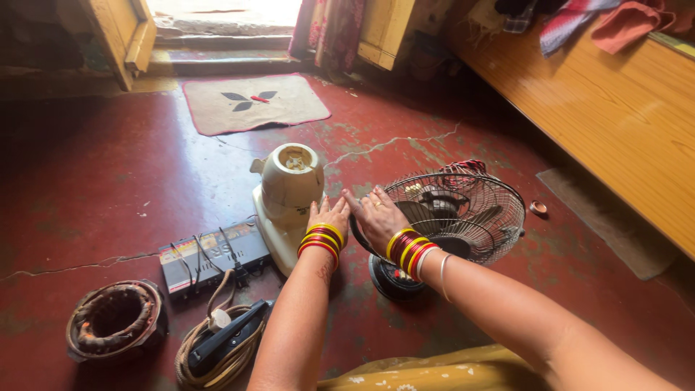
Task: The person wipes the top of a blender with a cloth, then wipes the cage and base of a table fan. The person is sitting on the floor in a room with a red floor.
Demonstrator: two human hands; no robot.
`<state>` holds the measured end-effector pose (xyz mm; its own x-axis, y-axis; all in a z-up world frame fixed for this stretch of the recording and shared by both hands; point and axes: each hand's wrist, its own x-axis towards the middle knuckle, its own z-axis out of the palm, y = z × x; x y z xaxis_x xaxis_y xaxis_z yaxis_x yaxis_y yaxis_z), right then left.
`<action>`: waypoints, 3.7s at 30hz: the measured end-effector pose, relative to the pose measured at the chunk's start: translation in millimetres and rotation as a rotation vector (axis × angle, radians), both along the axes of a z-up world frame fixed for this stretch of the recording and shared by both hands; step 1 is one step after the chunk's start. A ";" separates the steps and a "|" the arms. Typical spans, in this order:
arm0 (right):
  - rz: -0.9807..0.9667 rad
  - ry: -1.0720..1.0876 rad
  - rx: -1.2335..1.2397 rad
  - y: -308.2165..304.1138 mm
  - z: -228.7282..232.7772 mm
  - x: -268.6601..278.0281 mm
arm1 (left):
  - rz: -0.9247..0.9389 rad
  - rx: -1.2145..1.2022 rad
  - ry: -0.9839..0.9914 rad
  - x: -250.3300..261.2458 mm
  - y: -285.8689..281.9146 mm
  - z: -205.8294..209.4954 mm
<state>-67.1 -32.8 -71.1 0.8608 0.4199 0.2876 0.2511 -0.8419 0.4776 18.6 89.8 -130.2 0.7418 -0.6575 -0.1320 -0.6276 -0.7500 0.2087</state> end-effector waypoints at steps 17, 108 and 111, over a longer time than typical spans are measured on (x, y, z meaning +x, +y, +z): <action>-0.242 0.211 -0.185 19.1 -15.2 33.0 | 0.023 -0.016 0.066 4.1 4.2 2.3; 0.281 0.314 -0.028 -8.8 -72.9 -27.1 | 0.329 -0.376 0.312 19.8 -8.0 -2.4; 0.196 0.228 0.019 -17.1 -40.3 -36.9 | 0.380 -0.554 0.220 7.0 -13.7 20.9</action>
<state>-104.0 -49.9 -111.4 0.8072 0.5809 0.1051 0.5089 -0.7750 0.3748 25.5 76.1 -109.3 0.9279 -0.3720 -0.0262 -0.2425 -0.6553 0.7154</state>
